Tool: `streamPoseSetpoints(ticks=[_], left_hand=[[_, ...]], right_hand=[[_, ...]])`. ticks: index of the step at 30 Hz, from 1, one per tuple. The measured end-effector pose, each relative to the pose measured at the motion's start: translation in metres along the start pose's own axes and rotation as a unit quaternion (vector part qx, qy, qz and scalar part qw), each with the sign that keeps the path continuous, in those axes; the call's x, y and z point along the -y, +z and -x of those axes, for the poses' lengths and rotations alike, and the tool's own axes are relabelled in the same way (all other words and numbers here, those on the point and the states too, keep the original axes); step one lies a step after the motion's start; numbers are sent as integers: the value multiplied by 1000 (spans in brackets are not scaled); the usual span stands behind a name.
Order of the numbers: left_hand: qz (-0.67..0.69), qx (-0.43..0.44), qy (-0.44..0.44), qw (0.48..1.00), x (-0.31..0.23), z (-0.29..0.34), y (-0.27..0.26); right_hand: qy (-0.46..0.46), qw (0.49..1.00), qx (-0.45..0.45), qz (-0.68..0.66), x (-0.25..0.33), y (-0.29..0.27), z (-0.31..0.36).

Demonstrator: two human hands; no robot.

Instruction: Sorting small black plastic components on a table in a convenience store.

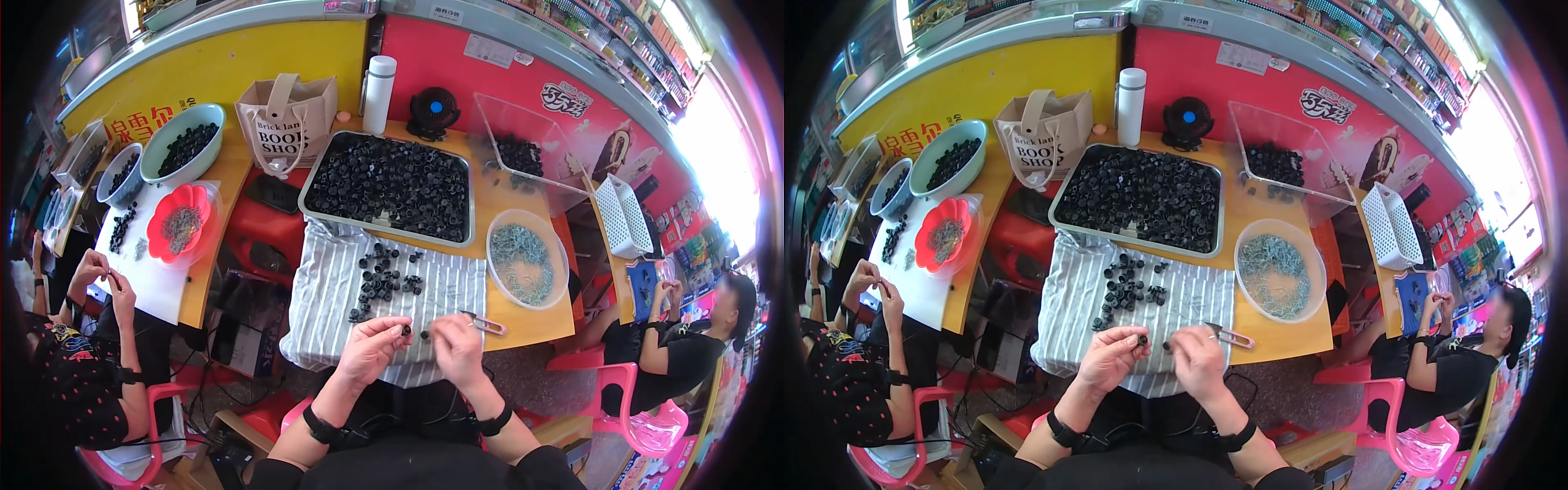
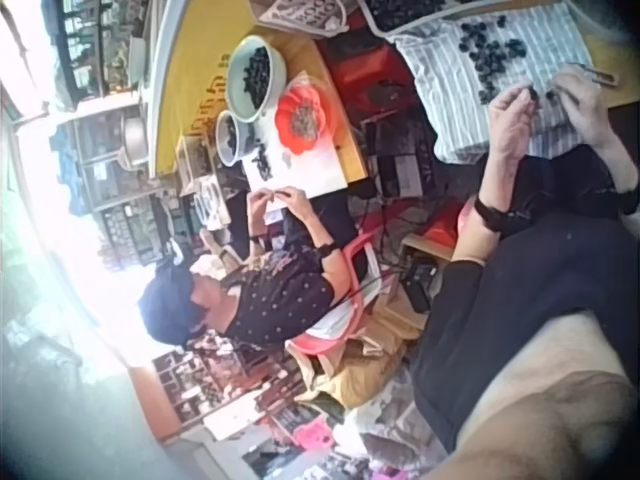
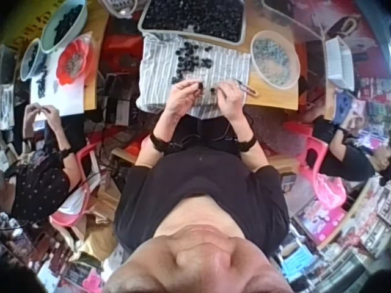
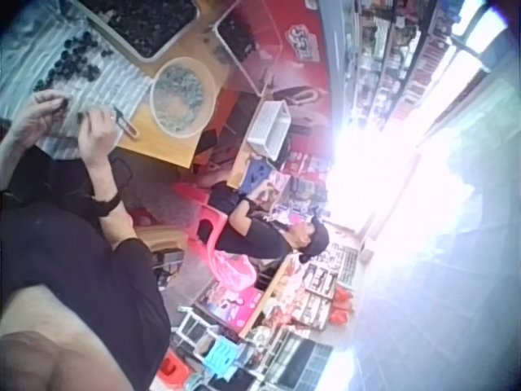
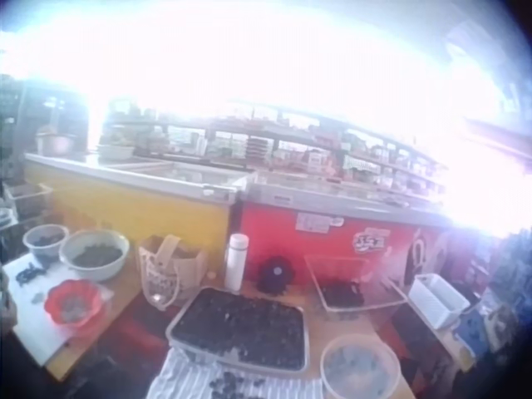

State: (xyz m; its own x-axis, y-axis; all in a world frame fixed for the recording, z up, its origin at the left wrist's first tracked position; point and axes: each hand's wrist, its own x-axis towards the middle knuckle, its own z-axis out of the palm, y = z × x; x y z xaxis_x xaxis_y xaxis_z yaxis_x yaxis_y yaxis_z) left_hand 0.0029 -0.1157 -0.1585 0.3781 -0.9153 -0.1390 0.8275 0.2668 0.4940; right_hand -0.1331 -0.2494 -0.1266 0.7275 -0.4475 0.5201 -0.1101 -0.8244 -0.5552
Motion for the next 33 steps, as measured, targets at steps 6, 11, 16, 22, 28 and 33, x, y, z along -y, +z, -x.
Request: streamPoseSetpoints(ticks=[6, 11, 16, 22, 28, 33], left_hand=[[-30, 10, 12, 999, 1, -1, -4], [-26, 16, 16, 999, 2, 0, -4], [-28, 18, 21, 999, 4, 0, -7], [-39, 19, 20, 999, 1, -1, -5], [-52, 18, 29, 998, 2, 0, -4], [-39, 12, 32, 999, 2, 2, 0]], right_hand=[[43, 995, 10, 90, -22, -1, -28], [51, 987, 54, 144, -29, 1, -29], [64, 991, 43, 110, -25, -6, -22], [141, 977, 37, -153, -14, -13, -4], [196, 932, -26, -304, -5, 11, 12], [179, 949, -48, -256, -5, 15, 11]])
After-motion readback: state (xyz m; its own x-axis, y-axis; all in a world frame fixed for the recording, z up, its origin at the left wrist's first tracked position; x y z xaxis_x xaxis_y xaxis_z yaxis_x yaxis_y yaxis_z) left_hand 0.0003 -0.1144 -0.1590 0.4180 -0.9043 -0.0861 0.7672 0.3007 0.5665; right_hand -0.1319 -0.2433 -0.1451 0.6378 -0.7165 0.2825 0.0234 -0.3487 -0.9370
